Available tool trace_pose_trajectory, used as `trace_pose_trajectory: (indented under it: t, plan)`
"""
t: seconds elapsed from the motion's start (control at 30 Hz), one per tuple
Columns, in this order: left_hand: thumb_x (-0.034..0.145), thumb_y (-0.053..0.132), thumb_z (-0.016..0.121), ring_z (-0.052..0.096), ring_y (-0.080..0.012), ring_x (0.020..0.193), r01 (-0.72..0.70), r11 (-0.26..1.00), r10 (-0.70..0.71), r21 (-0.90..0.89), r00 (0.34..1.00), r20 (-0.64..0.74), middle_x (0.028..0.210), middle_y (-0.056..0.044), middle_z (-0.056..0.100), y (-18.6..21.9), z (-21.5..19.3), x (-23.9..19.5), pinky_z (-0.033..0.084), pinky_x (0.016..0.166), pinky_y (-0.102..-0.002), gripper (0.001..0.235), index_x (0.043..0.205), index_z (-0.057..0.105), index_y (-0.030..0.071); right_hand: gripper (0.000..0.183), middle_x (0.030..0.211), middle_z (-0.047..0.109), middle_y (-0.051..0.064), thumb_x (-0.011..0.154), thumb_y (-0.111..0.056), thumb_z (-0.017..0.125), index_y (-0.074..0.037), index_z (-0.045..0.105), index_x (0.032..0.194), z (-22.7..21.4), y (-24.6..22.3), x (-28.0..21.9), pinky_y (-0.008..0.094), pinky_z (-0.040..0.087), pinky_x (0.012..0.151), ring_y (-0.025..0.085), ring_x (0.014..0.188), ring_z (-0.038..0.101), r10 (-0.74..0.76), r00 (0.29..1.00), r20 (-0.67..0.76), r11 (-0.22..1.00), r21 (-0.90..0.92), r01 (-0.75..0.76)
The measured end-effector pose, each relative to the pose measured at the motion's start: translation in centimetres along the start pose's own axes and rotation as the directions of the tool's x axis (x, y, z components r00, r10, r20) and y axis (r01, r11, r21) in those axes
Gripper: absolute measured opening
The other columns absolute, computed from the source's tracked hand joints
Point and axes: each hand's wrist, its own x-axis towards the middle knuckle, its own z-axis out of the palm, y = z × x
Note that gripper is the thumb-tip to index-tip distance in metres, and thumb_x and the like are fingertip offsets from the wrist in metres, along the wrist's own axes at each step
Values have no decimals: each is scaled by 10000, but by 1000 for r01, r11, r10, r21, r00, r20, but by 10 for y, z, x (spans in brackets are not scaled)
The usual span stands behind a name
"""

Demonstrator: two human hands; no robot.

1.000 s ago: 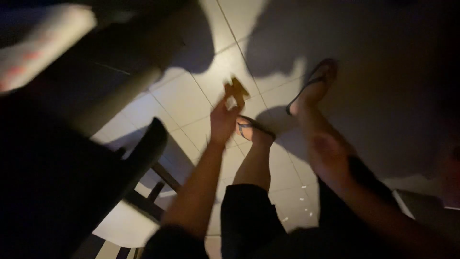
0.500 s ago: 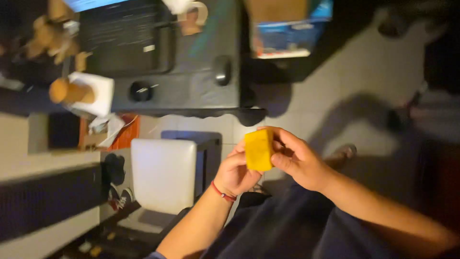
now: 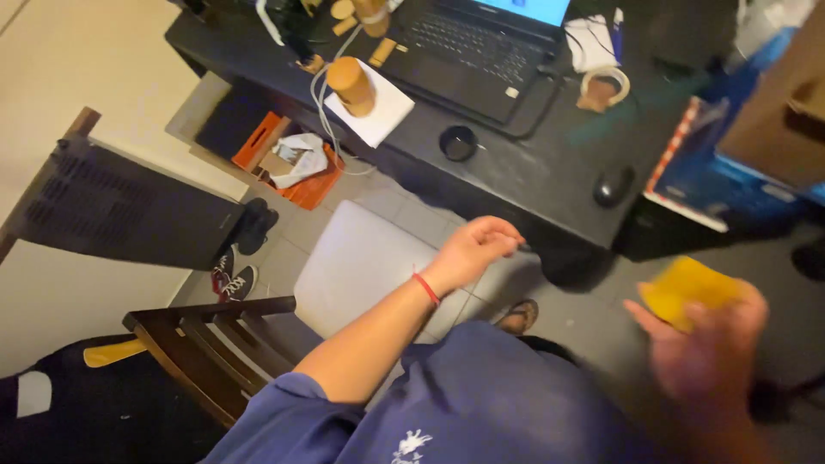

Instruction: The person polishes the interior and exterior of a wooden cup using a yellow sponge. They dip the sponge into a small black bowl of liquid and apply it to the cup's surface. The person then picks up a second wooden cup from the floor and polishes it in the same manner.

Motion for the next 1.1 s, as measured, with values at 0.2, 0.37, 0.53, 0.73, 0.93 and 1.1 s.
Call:
trace_pose_trajectory:
  t: [0.2, 0.37, 0.53, 0.73, 0.93, 1.1]
  plan:
    - [828, 231, 689, 650, -91, 958, 198, 890, 2, 411, 900, -437, 1216, 2, 694, -37, -170, 33, 495, 923, -253, 373, 1190, 657, 147, 568, 1466, 550, -81, 911, -202, 454, -447, 470, 1423, 38, 69, 10, 365, 517, 742, 204, 1169, 616, 931, 158, 328, -169, 772, -612]
    - [807, 246, 685, 613, -64, 800, 489, 850, -182, 194, 619, -764, 1298, 17, 666, 20, -214, 5, 479, 804, -252, 440, 1237, 622, 180, 537, 1579, 364, 54, 941, -223, 413, -335, 324, 1458, 102, 86, 88, 368, 439, 836, 257, 1343, 434, 845, 376, 380, -69, 775, -628]
    - [873, 173, 509, 696, -86, 746, 364, 888, 6, 281, 601, -799, 913, -34, 767, 41, -258, 21, 523, 796, -247, 346, 1152, 692, 79, 568, 1497, 475, 69, 915, 2, 436, -312, 390, 1387, 152, 64, 167, 367, 516, 814, 299, 1074, 584, 843, 407, 351, -109, 853, -511]
    - [947, 419, 438, 615, -211, 1083, 377, 656, 228, 655, 728, -647, 1116, -60, 686, 71, -352, 88, 423, 987, -348, 419, 1174, 655, 141, 541, 1522, 416, 286, 956, 51, 476, -128, 318, 1441, 211, 63, 153, 437, 540, 782, 409, 1147, 559, 885, 465, -2, 252, 843, -476]
    - [766, 495, 763, 271, -401, 1450, 75, 222, 247, 972, 960, -130, 1582, -220, 255, 88, -420, 161, 260, 1161, -555, 938, 1508, 335, 114, 721, 1613, 423, 138, 970, -333, 539, -156, 314, 1631, 307, 84, 67, 338, 497, 864, 258, 1203, 533, 945, 325, -30, 229, 770, -596]
    - [772, 395, 843, 427, -404, 1378, -348, -51, 320, 936, 882, 345, 1474, -144, 469, 51, -489, 193, 366, 1087, -585, 720, 1368, 537, 132, 737, 1532, 345, 307, 1088, -498, 255, -47, 201, 1668, 399, 51, 55, 529, 400, 1004, 433, 1252, 416, 870, 483, -99, 426, 645, -634]
